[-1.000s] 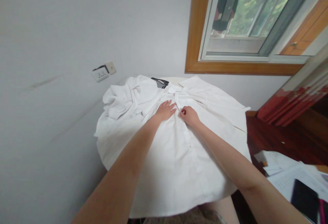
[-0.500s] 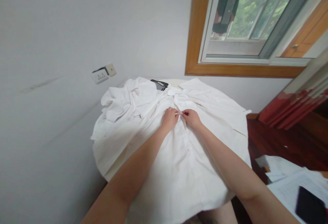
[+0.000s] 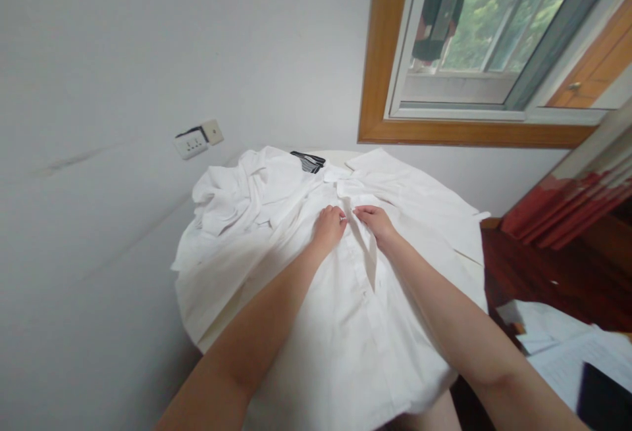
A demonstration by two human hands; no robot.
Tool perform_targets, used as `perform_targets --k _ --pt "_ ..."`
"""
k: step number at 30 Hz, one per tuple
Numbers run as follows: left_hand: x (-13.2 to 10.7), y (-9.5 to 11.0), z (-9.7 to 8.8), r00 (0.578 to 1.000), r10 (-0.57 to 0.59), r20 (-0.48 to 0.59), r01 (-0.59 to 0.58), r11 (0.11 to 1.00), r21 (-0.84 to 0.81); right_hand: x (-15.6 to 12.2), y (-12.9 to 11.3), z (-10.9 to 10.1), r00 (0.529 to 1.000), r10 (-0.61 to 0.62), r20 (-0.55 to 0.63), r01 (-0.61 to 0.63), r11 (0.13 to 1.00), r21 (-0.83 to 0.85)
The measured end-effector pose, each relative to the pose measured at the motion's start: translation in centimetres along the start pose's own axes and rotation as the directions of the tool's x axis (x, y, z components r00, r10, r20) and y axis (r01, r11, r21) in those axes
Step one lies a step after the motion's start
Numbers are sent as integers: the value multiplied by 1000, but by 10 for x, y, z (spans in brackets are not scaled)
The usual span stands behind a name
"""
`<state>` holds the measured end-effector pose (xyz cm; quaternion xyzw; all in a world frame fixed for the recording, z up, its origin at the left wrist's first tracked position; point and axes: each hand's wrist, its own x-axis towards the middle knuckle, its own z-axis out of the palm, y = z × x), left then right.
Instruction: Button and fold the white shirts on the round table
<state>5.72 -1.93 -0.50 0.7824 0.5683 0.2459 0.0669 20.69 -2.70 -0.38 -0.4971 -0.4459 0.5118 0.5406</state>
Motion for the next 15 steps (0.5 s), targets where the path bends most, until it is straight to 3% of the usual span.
perform_targets --k 6,15 --pt "-4 3 -4 999 -2 -34 5 998 68 -1 8 2 987 -144 74 162 901 -403" --pt "5 -9 1 997 -55 -52 51 997 -65 1 9 0 977 -195 81 207 796 -569"
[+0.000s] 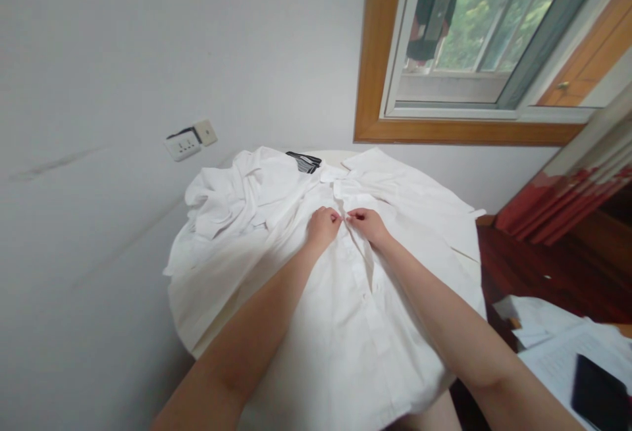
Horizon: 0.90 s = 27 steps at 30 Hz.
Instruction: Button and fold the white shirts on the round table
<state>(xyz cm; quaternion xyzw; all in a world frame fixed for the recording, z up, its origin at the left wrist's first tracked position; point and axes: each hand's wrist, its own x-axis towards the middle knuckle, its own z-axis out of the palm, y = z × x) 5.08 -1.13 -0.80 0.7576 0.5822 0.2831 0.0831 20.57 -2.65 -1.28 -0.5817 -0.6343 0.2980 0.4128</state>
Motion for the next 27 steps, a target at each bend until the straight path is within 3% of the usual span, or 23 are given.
perform_targets --k 15,27 --pt "8 -11 5 998 -59 -23 59 998 27 2 -1 3 996 -89 -19 84 978 -188" --pt "9 -10 3 996 -84 12 84 996 23 -2 -6 5 995 -95 16 96 972 -213"
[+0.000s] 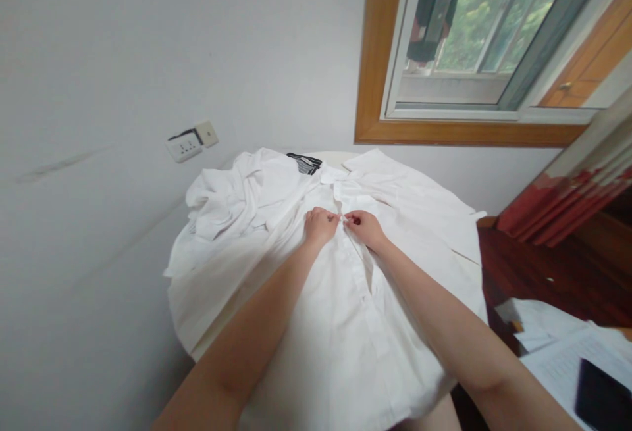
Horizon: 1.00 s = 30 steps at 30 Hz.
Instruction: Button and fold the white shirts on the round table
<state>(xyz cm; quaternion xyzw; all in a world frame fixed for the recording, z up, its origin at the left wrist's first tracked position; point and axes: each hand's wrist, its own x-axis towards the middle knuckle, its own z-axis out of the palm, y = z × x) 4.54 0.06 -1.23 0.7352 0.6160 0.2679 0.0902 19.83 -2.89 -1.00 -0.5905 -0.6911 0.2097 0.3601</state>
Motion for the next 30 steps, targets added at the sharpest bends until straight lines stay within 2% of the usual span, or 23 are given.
perform_targets --k 5,7,9,11,17,23,30 --pt "-1 0 1 1000 -9 -10 10 999 33 0 2 0 999 -14 30 13 1000 28" --pt "-1 0 2 1000 0 -11 1 998 55 1 3 0 995 -14 101 -1 989 148" --pt "0 0 2 1000 20 -4 -19 997 78 3 5 1 984 13 176 -64 955 288" --pt "0 -1 2 999 35 1 -35 995 94 4 6 3 979 55 195 -121 930 347" --pt "-2 -1 2 999 42 -3 -41 992 117 3 -3 5 990 129 64 -137 979 150" --pt "-1 -1 2 998 63 6 -64 992 108 -1 -16 4 991 121 -64 -125 990 -63" --pt "-2 -4 5 999 40 -7 -40 999 34 1 -14 4 985 167 -41 -167 986 -6"
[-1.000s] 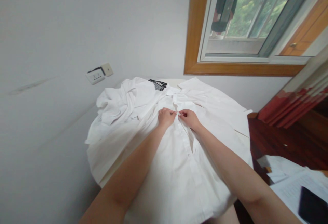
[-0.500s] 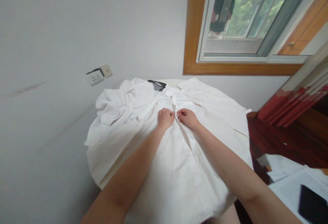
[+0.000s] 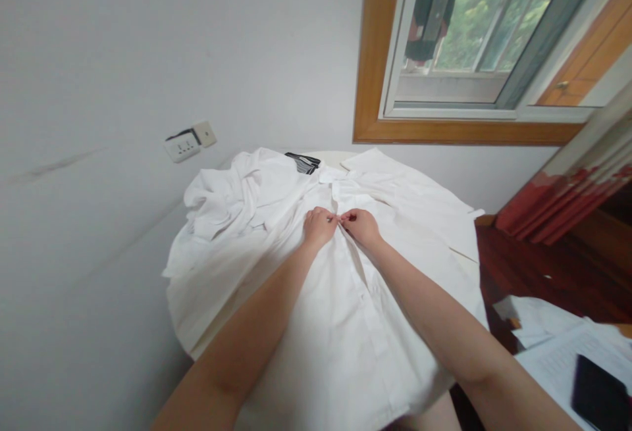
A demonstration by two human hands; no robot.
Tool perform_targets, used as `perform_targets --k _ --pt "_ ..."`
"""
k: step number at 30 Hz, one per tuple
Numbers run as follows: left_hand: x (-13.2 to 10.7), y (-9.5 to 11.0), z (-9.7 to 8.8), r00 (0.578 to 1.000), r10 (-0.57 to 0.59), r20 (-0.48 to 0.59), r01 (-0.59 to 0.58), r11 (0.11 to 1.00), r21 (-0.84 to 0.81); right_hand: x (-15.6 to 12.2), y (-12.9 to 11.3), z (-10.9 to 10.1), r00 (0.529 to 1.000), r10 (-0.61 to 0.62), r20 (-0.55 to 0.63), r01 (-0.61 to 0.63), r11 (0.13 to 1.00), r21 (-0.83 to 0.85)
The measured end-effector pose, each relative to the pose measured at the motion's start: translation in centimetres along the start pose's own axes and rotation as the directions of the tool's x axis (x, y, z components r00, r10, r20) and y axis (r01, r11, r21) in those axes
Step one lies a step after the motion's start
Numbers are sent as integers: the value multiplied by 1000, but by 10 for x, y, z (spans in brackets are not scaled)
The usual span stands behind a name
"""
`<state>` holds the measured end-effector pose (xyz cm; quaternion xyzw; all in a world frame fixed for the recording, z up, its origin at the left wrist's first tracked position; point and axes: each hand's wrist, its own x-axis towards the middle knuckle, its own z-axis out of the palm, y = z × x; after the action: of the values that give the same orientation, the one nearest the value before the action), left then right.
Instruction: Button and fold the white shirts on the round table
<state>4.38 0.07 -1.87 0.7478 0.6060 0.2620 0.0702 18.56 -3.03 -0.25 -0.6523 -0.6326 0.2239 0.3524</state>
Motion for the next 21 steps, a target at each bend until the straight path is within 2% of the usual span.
perform_targets --k 3,13,21 --pt "0 0 0 1000 12 -4 -12 1000 -16 3 6 2 999 13 29 -14 999 51" --pt "-5 4 -1 1000 -8 0 8 1000 22 9 19 3 994 -58 92 44 989 143" --pt "-8 9 -3 1000 -14 4 14 998 53 10 19 2 985 -23 171 -30 953 301"
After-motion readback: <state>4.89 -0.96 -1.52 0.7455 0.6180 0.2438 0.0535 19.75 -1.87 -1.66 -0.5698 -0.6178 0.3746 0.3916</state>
